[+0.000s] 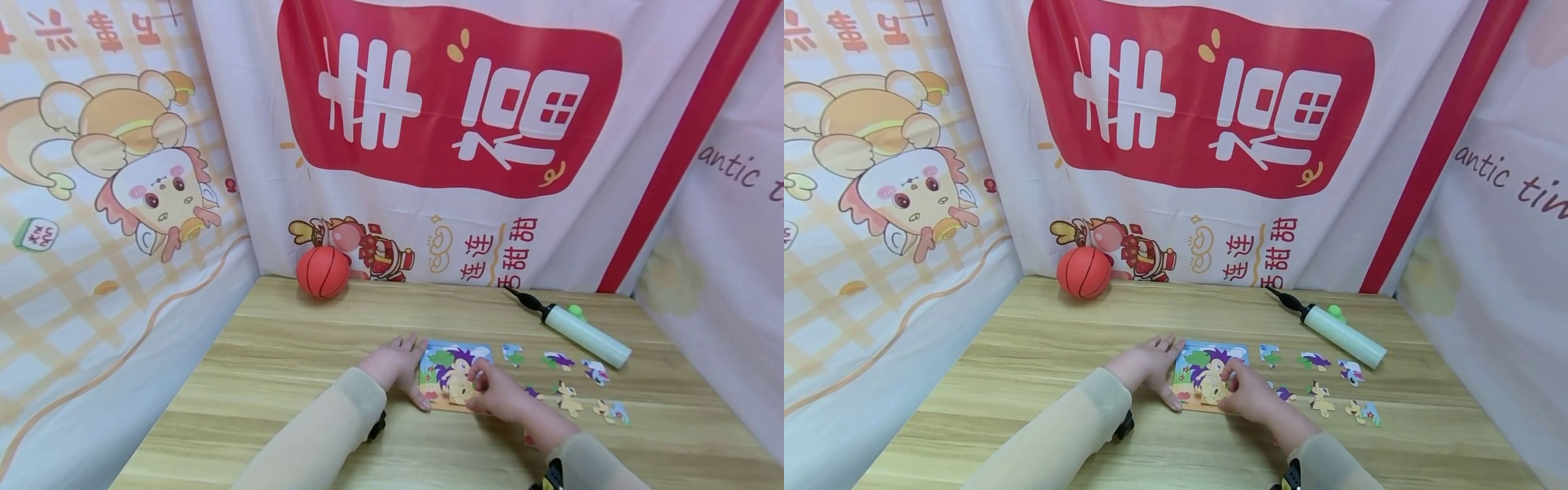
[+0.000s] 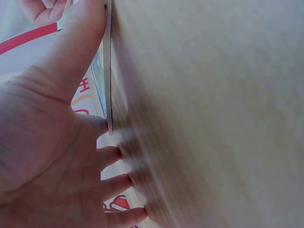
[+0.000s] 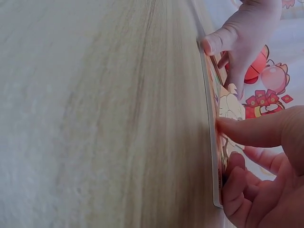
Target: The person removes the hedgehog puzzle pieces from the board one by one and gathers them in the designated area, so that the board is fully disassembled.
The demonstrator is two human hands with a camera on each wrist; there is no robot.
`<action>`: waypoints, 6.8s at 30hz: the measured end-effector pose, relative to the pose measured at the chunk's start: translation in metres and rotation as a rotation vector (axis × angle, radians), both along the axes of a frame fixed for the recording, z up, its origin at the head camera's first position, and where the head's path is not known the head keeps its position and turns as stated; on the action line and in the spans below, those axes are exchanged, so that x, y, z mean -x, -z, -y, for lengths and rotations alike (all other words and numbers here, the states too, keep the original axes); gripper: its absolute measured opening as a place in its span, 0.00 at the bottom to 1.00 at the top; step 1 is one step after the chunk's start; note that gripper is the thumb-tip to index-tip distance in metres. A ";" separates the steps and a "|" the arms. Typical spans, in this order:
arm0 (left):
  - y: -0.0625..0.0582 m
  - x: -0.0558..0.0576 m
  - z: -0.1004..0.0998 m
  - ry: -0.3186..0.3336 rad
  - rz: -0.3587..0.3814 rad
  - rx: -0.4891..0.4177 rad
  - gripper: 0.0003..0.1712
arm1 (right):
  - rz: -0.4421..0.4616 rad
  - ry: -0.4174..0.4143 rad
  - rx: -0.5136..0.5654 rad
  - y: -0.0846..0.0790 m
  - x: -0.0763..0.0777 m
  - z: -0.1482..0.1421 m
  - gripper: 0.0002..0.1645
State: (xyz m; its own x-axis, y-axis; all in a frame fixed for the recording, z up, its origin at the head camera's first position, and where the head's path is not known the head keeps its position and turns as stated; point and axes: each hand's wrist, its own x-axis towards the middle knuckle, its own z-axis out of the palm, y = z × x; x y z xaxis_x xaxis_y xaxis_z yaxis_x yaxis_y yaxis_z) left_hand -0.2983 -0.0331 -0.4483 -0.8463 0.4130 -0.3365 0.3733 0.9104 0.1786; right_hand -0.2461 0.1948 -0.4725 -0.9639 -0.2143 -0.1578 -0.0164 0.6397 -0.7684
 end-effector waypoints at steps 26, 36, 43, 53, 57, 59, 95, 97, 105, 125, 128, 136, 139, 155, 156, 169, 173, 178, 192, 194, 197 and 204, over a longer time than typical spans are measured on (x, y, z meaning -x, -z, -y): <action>0.004 0.001 0.000 0.010 -0.007 0.001 0.79 | 0.006 0.070 0.285 -0.029 0.003 -0.030 0.12; 0.005 0.002 0.000 0.001 0.001 0.001 0.80 | -0.064 0.131 0.278 -0.067 -0.012 -0.090 0.13; 0.005 0.003 0.001 0.000 0.003 -0.008 0.80 | -0.044 0.135 0.276 -0.064 -0.028 -0.127 0.14; 0.005 0.003 0.000 0.005 -0.006 0.000 0.79 | 0.045 -0.017 0.221 -0.037 -0.048 -0.168 0.11; 0.007 0.004 0.000 0.012 -0.005 0.002 0.80 | 0.118 -0.125 0.249 -0.026 -0.051 -0.186 0.11; 0.007 0.004 0.000 0.013 -0.008 0.004 0.80 | 0.159 -0.152 0.257 -0.021 -0.053 -0.193 0.12; 0.005 0.003 0.000 0.002 -0.009 -0.009 0.79 | 0.099 -0.011 0.040 -0.009 -0.052 -0.185 0.10; 0.007 0.003 0.000 0.001 -0.015 -0.009 0.79 | 0.075 -0.029 0.043 -0.018 -0.045 -0.178 0.10; 0.009 0.006 0.000 0.000 -0.005 -0.004 0.80 | 0.020 -0.040 0.039 -0.063 -0.022 -0.122 0.14; 0.014 0.010 -0.001 -0.018 0.005 -0.018 0.81 | 0.069 -0.038 -0.049 -0.014 0.006 -0.033 0.27; 0.011 0.010 -0.001 -0.024 0.014 -0.022 0.81 | 0.058 -0.043 -0.060 -0.008 0.007 -0.031 0.29; 0.013 0.010 -0.001 -0.008 0.008 -0.013 0.81 | 0.046 -0.022 -0.117 -0.006 0.007 -0.026 0.32; 0.011 0.008 -0.002 -0.011 0.000 -0.012 0.80 | 0.048 -0.018 -0.126 -0.007 0.008 -0.025 0.32; 0.003 0.001 0.000 0.012 -0.001 -0.007 0.79 | 0.034 0.030 -0.066 -0.003 0.008 -0.024 0.29; 0.003 0.001 0.000 0.012 -0.002 -0.007 0.79 | 0.033 0.035 -0.053 -0.002 0.008 -0.024 0.28; 0.003 0.002 0.000 -0.004 -0.004 -0.012 0.79 | 0.057 0.101 0.080 -0.004 0.005 -0.022 0.08; 0.004 0.002 0.000 -0.005 -0.001 -0.018 0.79 | 0.074 0.119 0.117 -0.008 0.004 -0.025 0.08; 0.004 0.002 -0.001 -0.004 0.004 -0.022 0.80 | 0.043 0.109 0.169 -0.021 0.002 -0.035 0.08; 0.008 0.003 0.000 -0.007 -0.006 -0.025 0.80 | -0.087 0.104 0.130 -0.069 -0.021 -0.114 0.09; 0.009 0.003 0.001 -0.006 -0.008 -0.023 0.80 | -0.091 0.106 0.146 -0.071 -0.028 -0.128 0.08; 0.009 0.003 0.001 -0.008 -0.008 -0.023 0.80 | -0.097 0.103 0.169 -0.071 -0.038 -0.150 0.07; 0.008 0.004 0.001 -0.014 -0.001 -0.029 0.80 | -0.050 0.018 0.125 -0.056 -0.059 -0.198 0.08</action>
State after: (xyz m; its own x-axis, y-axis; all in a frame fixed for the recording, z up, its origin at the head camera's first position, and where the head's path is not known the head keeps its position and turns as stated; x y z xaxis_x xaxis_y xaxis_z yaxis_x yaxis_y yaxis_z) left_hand -0.3025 -0.0346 -0.4560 -0.8523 0.4106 -0.3239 0.3604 0.9099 0.2052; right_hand -0.1873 0.3926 -0.4161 -0.9739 -0.2115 -0.0822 -0.0462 0.5393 -0.8409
